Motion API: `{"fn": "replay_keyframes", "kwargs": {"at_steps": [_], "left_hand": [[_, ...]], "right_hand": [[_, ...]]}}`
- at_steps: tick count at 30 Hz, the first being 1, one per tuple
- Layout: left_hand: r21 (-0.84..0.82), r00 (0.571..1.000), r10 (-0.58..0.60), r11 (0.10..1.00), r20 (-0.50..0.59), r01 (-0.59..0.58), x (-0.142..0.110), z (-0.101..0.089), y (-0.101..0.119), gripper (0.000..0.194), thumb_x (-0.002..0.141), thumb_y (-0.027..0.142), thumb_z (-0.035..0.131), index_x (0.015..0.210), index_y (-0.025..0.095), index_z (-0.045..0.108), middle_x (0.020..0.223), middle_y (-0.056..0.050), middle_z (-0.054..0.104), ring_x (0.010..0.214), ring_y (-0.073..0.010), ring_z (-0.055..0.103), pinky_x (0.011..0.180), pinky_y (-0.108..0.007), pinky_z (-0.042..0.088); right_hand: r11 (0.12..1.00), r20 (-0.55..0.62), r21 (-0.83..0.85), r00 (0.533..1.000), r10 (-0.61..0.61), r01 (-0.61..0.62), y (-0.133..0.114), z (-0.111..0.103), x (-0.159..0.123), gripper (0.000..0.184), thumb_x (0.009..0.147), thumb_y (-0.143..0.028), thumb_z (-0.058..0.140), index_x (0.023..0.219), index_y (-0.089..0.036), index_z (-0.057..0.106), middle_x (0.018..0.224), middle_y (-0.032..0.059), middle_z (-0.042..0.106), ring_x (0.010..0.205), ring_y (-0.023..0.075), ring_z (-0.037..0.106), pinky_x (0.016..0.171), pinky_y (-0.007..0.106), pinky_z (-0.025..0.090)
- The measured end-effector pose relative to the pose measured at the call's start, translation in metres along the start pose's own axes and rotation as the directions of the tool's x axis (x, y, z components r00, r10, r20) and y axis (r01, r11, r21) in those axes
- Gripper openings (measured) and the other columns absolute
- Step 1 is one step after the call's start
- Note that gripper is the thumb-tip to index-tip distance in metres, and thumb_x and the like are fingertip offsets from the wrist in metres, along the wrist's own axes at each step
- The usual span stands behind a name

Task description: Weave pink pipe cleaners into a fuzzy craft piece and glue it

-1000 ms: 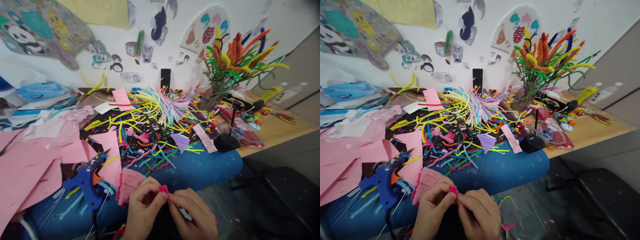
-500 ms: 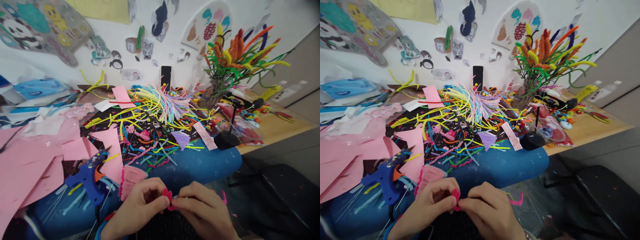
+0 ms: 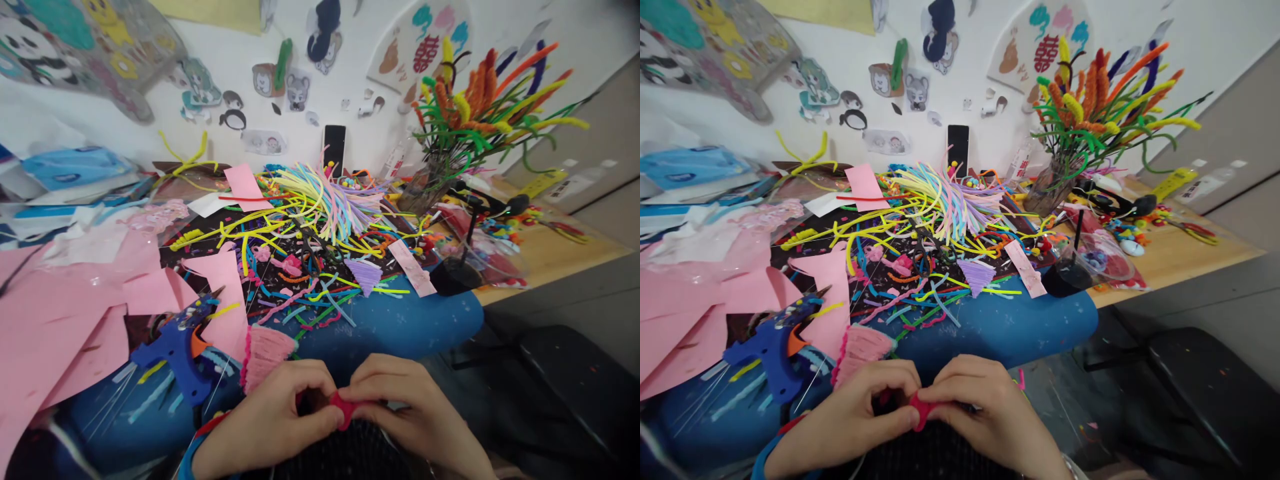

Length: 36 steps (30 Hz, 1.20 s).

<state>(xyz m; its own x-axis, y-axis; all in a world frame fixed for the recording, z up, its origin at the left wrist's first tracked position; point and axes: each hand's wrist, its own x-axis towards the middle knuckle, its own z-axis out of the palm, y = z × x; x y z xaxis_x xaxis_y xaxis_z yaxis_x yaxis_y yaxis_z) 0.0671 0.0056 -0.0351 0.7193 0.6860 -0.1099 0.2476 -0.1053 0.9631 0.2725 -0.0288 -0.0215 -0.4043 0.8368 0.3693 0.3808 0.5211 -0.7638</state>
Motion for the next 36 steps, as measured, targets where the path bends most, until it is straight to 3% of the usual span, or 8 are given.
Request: {"fn": "replay_keyframes", "kwargs": {"at_steps": [2, 4, 7, 11, 16, 30, 32, 36], "left_hand": [[-0.029, 0.995, 0.033, 0.999, -0.093, -0.036, -0.001, 0.004, -0.001, 0.009, 0.088, 0.025, 0.062, 0.083, 0.02, 0.069, 0.076, -0.001, 0.066, 0.069, -0.0139, 0.06, 0.062, -0.021, 0.046], [-0.054, 0.954, 0.089, 0.993, -0.285, -0.109, -0.002, 0.01, -0.004, 0.013, 0.085, 0.022, 0.066, 0.099, 0.022, 0.067, 0.077, 0.0, 0.068, 0.069, -0.0136, 0.063, 0.063, -0.02, 0.049], [0.079, 0.799, 0.26, 0.963, -0.543, -0.259, -0.004, 0.021, -0.009, 0.021, 0.079, 0.015, 0.073, 0.096, 0.024, 0.064, 0.073, 0.003, 0.068, 0.066, -0.0116, 0.065, 0.065, -0.017, 0.052], [0.353, 0.671, 0.527, 0.849, -0.522, -0.393, -0.005, 0.031, -0.014, 0.017, 0.079, 0.008, 0.073, 0.088, 0.021, 0.066, 0.077, 0.0, 0.072, 0.071, -0.0115, 0.069, 0.069, -0.016, 0.055], [0.467, 0.586, 0.609, 0.791, -0.535, -0.396, -0.004, 0.035, -0.017, 0.023, 0.079, 0.005, 0.072, 0.096, 0.02, 0.067, 0.08, -0.002, 0.074, 0.071, -0.0127, 0.071, 0.071, -0.017, 0.057], [0.475, 0.605, 0.651, 0.755, -0.458, -0.453, 0.001, 0.03, -0.021, 0.022, 0.078, -0.002, 0.068, 0.091, 0.017, 0.067, 0.076, -0.003, 0.074, 0.067, -0.0116, 0.07, 0.069, -0.017, 0.057], [0.398, 0.649, 0.609, 0.792, -0.457, -0.462, 0.001, 0.029, -0.022, 0.019, 0.08, 0.0, 0.066, 0.089, 0.016, 0.068, 0.075, -0.003, 0.074, 0.066, -0.0111, 0.069, 0.067, -0.016, 0.056], [0.024, 0.851, 0.306, 0.944, -0.426, -0.328, -0.002, 0.029, -0.024, 0.007, 0.084, 0.017, 0.067, 0.091, 0.018, 0.07, 0.078, -0.004, 0.072, 0.068, -0.0126, 0.068, 0.063, -0.018, 0.054]], "right_hand": [[0.999, -0.066, 0.036, 0.997, 0.03, -0.028, 0.002, 0.002, -0.002, 0.01, 0.088, -0.021, 0.069, 0.095, -0.025, 0.077, 0.074, 0.0023, 0.075, 0.065, 0.0135, 0.07, 0.059, 0.021, 0.056], [0.996, -0.158, 0.057, 0.985, 0.071, -0.062, 0.004, 0.005, -0.005, 0.006, 0.085, -0.02, 0.073, 0.088, -0.023, 0.077, 0.073, 0.0032, 0.075, 0.063, 0.0141, 0.07, 0.058, 0.022, 0.056], [0.994, -0.288, 0.078, 0.953, 0.096, -0.077, 0.007, 0.011, -0.009, 0.002, 0.082, -0.019, 0.076, 0.081, -0.021, 0.077, 0.071, 0.0046, 0.074, 0.061, 0.015, 0.07, 0.055, 0.023, 0.057], [0.99, -0.36, 0.102, 0.924, 0.127, -0.096, 0.008, 0.018, -0.012, 0.006, 0.08, -0.016, 0.077, 0.081, -0.021, 0.077, 0.071, 0.0039, 0.075, 0.059, 0.015, 0.069, 0.052, 0.022, 0.057], [0.995, -0.353, 0.069, 0.932, 0.088, -0.068, 0.005, 0.019, -0.012, 0.011, 0.08, -0.011, 0.075, 0.084, -0.02, 0.078, 0.072, 0.0039, 0.075, 0.061, 0.0153, 0.071, 0.054, 0.022, 0.058], [1.0, -0.363, -0.017, 0.932, 0.009, -0.017, 0.005, 0.018, -0.013, 0.018, 0.081, -0.007, 0.072, 0.091, -0.021, 0.077, 0.074, 0.003, 0.077, 0.062, 0.0147, 0.071, 0.057, 0.023, 0.058], [1.0, -0.331, 0.02, 0.943, 0.03, -0.025, 0.009, 0.016, -0.014, 0.019, 0.08, -0.006, 0.074, 0.091, -0.021, 0.077, 0.075, 0.0031, 0.077, 0.063, 0.0145, 0.071, 0.059, 0.022, 0.057], [0.998, -0.164, 0.061, 0.986, 0.032, -0.022, 0.013, 0.006, -0.015, 0.017, 0.084, -0.01, 0.072, 0.095, -0.022, 0.076, 0.079, 0.0029, 0.077, 0.068, 0.0137, 0.069, 0.061, 0.023, 0.053]]}}
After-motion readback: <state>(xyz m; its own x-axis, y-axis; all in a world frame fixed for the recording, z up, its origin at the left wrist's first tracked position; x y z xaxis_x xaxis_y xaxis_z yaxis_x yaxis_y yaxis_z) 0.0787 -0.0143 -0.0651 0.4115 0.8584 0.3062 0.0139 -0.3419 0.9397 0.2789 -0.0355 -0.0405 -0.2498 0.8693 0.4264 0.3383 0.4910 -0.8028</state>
